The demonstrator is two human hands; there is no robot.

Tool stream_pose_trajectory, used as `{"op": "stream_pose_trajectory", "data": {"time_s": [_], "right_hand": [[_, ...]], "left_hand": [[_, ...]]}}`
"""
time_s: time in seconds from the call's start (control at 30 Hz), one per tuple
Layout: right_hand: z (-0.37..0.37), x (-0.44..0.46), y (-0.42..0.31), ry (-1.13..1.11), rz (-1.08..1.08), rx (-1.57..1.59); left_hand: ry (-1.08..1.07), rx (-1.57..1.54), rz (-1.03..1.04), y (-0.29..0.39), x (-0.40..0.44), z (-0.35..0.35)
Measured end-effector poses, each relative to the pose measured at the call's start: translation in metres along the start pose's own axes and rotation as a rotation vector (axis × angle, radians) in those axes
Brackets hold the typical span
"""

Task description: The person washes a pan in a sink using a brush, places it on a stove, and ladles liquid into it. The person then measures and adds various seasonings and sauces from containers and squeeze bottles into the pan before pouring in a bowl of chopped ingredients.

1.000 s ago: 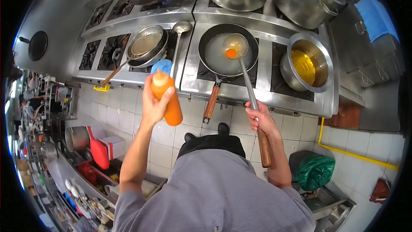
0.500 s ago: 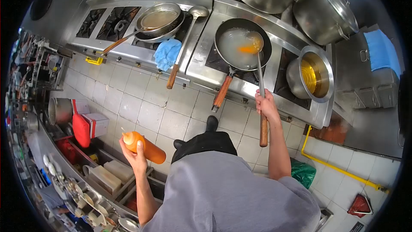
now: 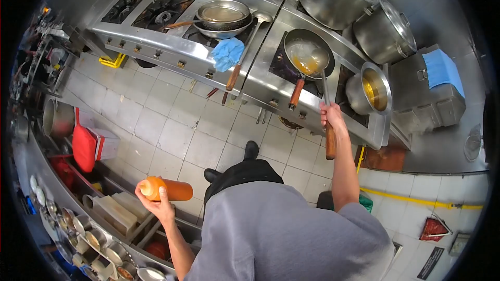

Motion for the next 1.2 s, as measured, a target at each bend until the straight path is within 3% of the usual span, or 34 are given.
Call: {"op": "stream_pose_trajectory", "data": {"time_s": [0.07,0.13,0.23,0.33,0.47,0.5,0.53,0.57,0.6,0.63,0.67,0.7,0.73,0.8,0.9,1.07,1.2], "right_hand": [[-0.003,-0.01,-0.01,0.181,-0.138,-0.277],[-0.004,-0.009,-0.008,0.21,-0.181,-0.34],[0.001,-0.027,-0.028,0.457,-0.325,-0.65],[0.005,-0.024,-0.036,0.535,-0.396,-0.77],[0.012,-0.01,-0.04,0.57,-0.396,-0.652],[-0.011,0.022,-0.035,0.654,-0.572,-0.72],[-0.006,0.014,-0.046,0.605,-0.483,-0.846],[0.013,0.004,-0.051,0.346,-0.283,-0.604],[0.04,-0.024,-0.06,0.4,-0.269,-0.53],[0.052,-0.016,-0.056,0.378,-0.383,-0.262],[0.03,0.005,-0.05,0.08,-0.471,-0.452],[0.021,0.027,-0.047,0.362,-0.28,-0.521],[0.007,0.064,-0.05,0.35,-0.459,-0.68],[0.071,0.02,-0.069,0.452,-0.566,-0.674],[0.181,-0.033,-0.093,0.411,-0.703,-0.541],[0.35,-0.059,-0.128,0.111,-0.817,-0.349],[0.464,-0.071,-0.144,-0.157,-0.816,-0.244]], "left_hand": [[0.048,0.057,0.039,0.002,-0.001,-0.029],[0.079,0.036,0.023,-0.006,-0.003,-0.061],[0.2,0.301,0.117,-0.011,-0.011,-0.119],[0.327,0.344,0.095,-0.014,-0.018,-0.168],[0.502,0.381,0.049,-0.02,-0.024,-0.227],[0.546,0.406,0.038,-0.017,-0.022,-0.238],[0.614,0.446,0.027,-0.011,-0.022,-0.255],[0.63,0.457,-0.005,-0.005,-0.018,-0.264],[0.676,0.386,-0.044,-0.001,-0.012,-0.273],[0.694,0.282,-0.067,0.003,-0.008,-0.284],[0.735,0.319,-0.07,0.003,-0.004,-0.302],[0.755,0.442,0.01,0.015,0.004,-0.316],[0.8,0.446,0.04,0.02,0.009,-0.33],[0.853,0.589,0.062,0.041,0.023,-0.355],[0.976,0.385,0.12,0.042,0.038,-0.398],[1.205,0.443,0.21,0.067,0.056,-0.485],[1.478,0.622,0.296,0.126,0.029,-0.57]]}}
Point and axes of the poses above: each hand's wrist, its own x-axis towards the middle knuckle, its own z-axis out of the palm, y = z × x, the point moved 7 cm from there along x, towards the middle knuckle, and after that the axes turned 2 degrees about -x, right-handed, at the moved point
